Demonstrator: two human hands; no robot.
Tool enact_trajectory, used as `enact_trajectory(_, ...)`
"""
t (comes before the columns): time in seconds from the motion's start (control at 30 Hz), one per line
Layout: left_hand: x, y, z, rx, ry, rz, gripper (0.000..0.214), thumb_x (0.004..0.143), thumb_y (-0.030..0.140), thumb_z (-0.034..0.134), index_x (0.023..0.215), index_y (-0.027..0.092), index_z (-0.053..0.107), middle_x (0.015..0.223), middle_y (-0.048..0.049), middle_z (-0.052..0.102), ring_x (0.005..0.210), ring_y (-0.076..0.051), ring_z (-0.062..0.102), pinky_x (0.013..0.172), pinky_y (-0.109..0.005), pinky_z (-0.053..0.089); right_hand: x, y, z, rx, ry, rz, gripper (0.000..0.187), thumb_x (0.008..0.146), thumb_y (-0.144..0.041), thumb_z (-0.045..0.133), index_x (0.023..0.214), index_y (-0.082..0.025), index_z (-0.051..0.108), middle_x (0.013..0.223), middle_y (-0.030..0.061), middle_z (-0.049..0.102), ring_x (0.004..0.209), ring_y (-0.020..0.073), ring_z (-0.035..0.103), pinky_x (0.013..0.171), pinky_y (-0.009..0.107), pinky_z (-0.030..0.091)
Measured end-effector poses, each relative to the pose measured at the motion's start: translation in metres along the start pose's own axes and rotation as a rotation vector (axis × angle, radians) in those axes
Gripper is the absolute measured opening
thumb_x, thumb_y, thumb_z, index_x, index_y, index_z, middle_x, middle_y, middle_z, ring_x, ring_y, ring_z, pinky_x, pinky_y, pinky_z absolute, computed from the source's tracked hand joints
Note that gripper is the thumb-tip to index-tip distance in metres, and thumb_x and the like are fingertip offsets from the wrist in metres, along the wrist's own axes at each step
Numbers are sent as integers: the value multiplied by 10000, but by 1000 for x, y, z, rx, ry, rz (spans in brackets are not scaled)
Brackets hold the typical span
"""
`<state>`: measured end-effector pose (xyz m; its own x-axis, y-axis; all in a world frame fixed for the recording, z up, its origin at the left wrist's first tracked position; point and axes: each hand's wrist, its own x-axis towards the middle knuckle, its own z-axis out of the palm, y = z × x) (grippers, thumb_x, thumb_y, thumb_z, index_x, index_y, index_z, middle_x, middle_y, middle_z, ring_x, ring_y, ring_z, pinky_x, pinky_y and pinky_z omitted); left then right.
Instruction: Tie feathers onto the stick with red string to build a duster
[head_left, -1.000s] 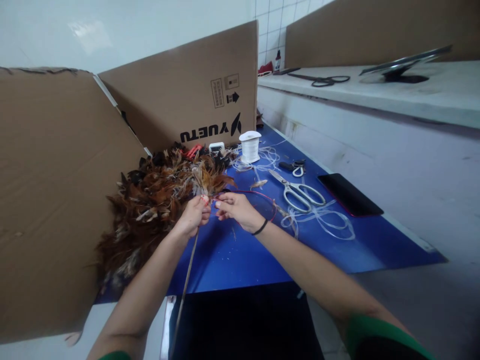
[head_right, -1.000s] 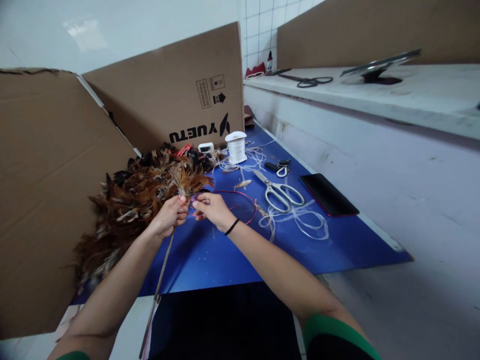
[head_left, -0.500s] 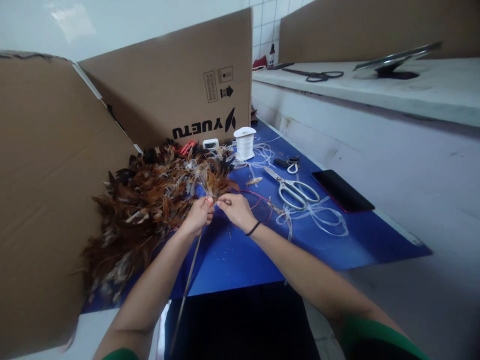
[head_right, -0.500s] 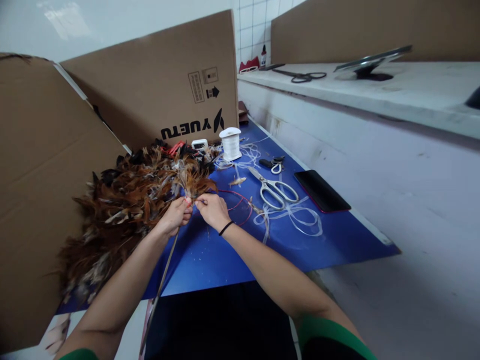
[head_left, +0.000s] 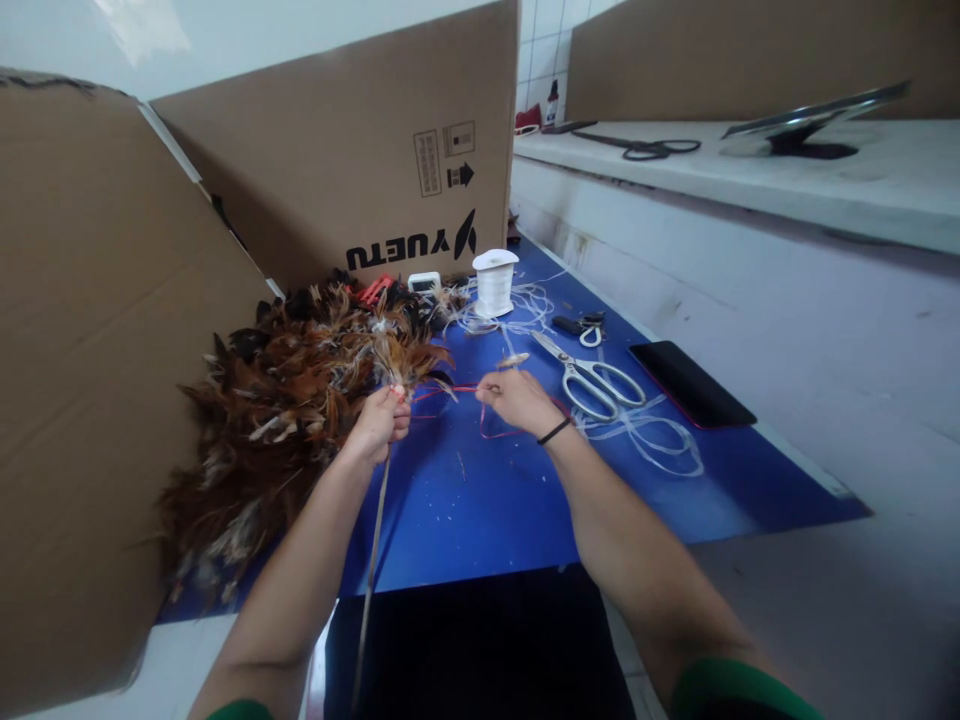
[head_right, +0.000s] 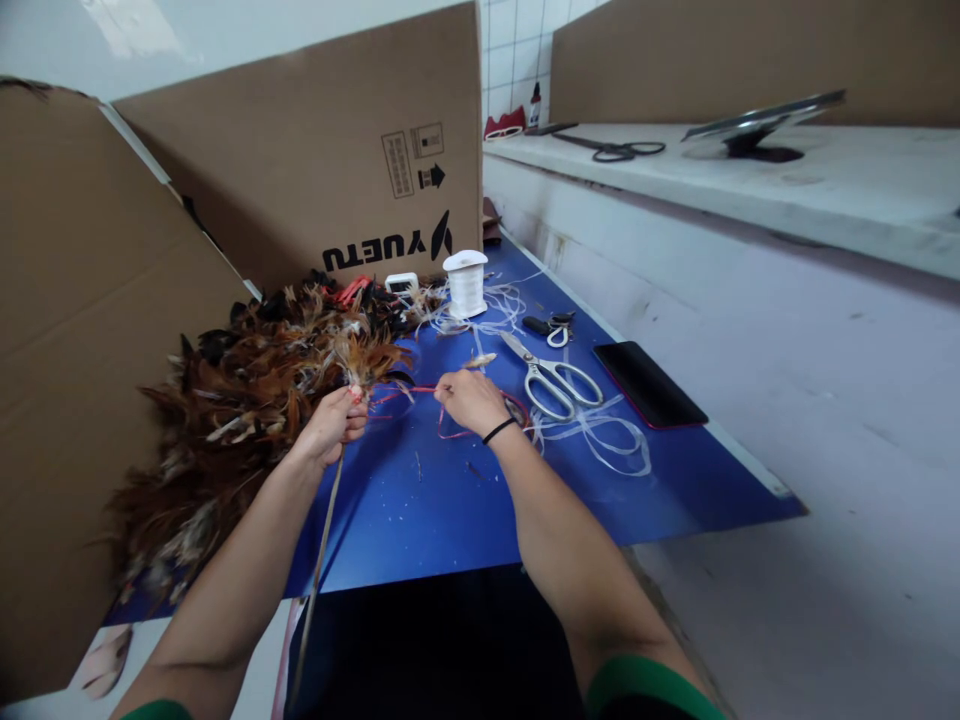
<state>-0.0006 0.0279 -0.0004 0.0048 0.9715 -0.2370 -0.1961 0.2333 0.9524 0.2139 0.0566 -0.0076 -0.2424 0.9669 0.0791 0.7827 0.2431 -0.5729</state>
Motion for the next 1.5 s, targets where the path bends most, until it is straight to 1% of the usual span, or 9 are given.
enact_trajectory(0.2,1,5,-8,-27,84,44,282,776,335,607,725,185,374,484,103,310,332,-5,226,346,-119,103,-3,20,-14,-466,-15,224,238,789,-169,496,892,-128,707,900,188,674,892,306,618,740,394,425)
enact_trajectory(0.33,0,3,-6,-23,51,26,286,784,346,597,719,184,371,483,104,303,330,-3,221,345,-119,102,-13,7,-10,-347,136,-136,424,654,-64,526,1046,-166,653,1102,151,620,1058,330,515,847,469,389)
enact_trajectory(0.47,-3,0,-2,0,23,31,358,757,406,622,695,191,342,489,106,298,329,-1,217,343,-116,102,-27,-30,-6,186,249,-540,504,580,-34,481,1040,-202,599,1125,64,601,1076,230,508,946,415,371)
enact_trajectory(0.53,-6,-2,0,20,10,30,377,741,439,631,698,192,350,493,104,304,330,-1,222,341,-117,103,-29,-43,1,404,259,-599,408,616,-37,464,967,-199,598,1046,47,620,1015,188,546,925,364,405)
enact_trajectory(0.77,-15,-6,11,55,-62,-3,415,706,488,653,724,196,360,508,107,301,342,4,210,347,-113,104,-14,-47,50,459,266,-299,183,753,-146,529,930,-178,563,925,53,611,803,147,580,755,291,468)
enact_trajectory(0.87,-19,-6,15,57,-85,-17,423,696,488,664,727,197,359,511,107,303,345,4,216,348,-112,109,-11,-44,52,352,248,-214,74,778,-170,525,830,-184,576,760,26,623,736,154,566,720,284,439)
enact_trajectory(1.0,-20,-6,16,52,-94,-26,420,703,494,657,720,193,364,509,105,305,344,5,202,345,-113,103,-9,-41,48,419,154,-185,217,841,-207,450,676,-191,591,622,-5,623,623,125,562,659,245,404)
enact_trajectory(1.33,-13,-13,10,11,-92,-4,411,713,499,648,728,183,385,520,98,309,352,5,212,356,-116,86,-3,-36,65,547,157,-87,183,802,-222,492,825,-217,674,848,15,701,798,153,615,755,286,440)
enact_trajectory(1.5,-12,-15,9,22,-99,-15,413,717,503,641,725,185,379,522,96,316,351,5,209,350,-118,91,-4,-42,65,1050,-4,77,110,724,-258,543,742,-170,607,661,1,599,558,109,538,529,236,429)
